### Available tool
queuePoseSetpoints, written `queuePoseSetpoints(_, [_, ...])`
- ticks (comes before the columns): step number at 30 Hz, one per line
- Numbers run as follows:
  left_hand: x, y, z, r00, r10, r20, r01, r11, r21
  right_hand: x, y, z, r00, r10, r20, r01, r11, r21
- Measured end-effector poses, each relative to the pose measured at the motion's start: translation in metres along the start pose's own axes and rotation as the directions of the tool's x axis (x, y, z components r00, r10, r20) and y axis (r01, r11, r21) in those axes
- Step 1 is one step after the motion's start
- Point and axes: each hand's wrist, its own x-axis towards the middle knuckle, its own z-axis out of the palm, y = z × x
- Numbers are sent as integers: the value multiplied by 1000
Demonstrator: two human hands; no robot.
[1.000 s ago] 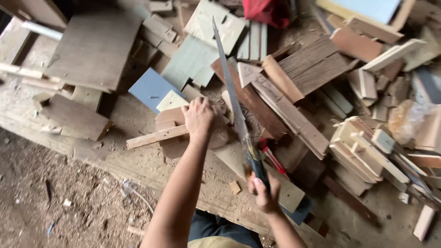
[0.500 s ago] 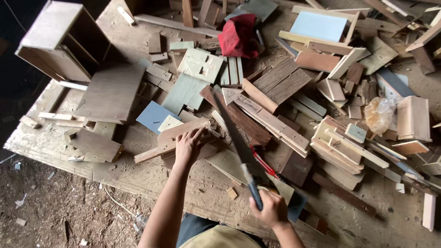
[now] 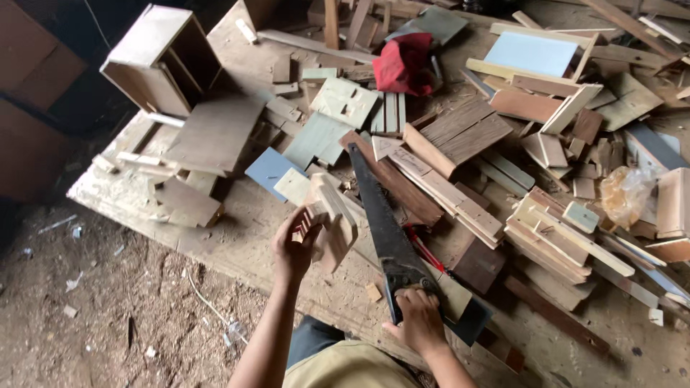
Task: The person hammers nails into a small wooden piece to join it with another piece, then uses a hand saw to cut the assembled wood. The person handles the wood pieces and tools directly on a cluttered workbench.
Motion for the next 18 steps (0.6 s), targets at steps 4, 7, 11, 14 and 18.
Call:
queuePoseSetpoints(4, [-31,-6,3,999,-20,34,23,996,-81,-5,-12,-23,1000,8,-3,-8,997,-74])
queuePoseSetpoints(7, [-35,-6,12,995,21,100,-13,997,-73,8,-27,-35,982,32,-189,-20,998,67])
queuePoseSetpoints(11, [-24,12,11,958,116,264,-114,993,-21,24,-56,-40,918,73,-390,70,938,339])
queuePoseSetpoints(14, [-6,26,-18,964,202,170,-168,966,-196,48,-74,-57,800,-44,-598,250,931,267])
queuePoseSetpoints(18, [11,-5,-46,980,133,148,-73,933,-353,63,-115,-57,815,-4,-579,250,904,346])
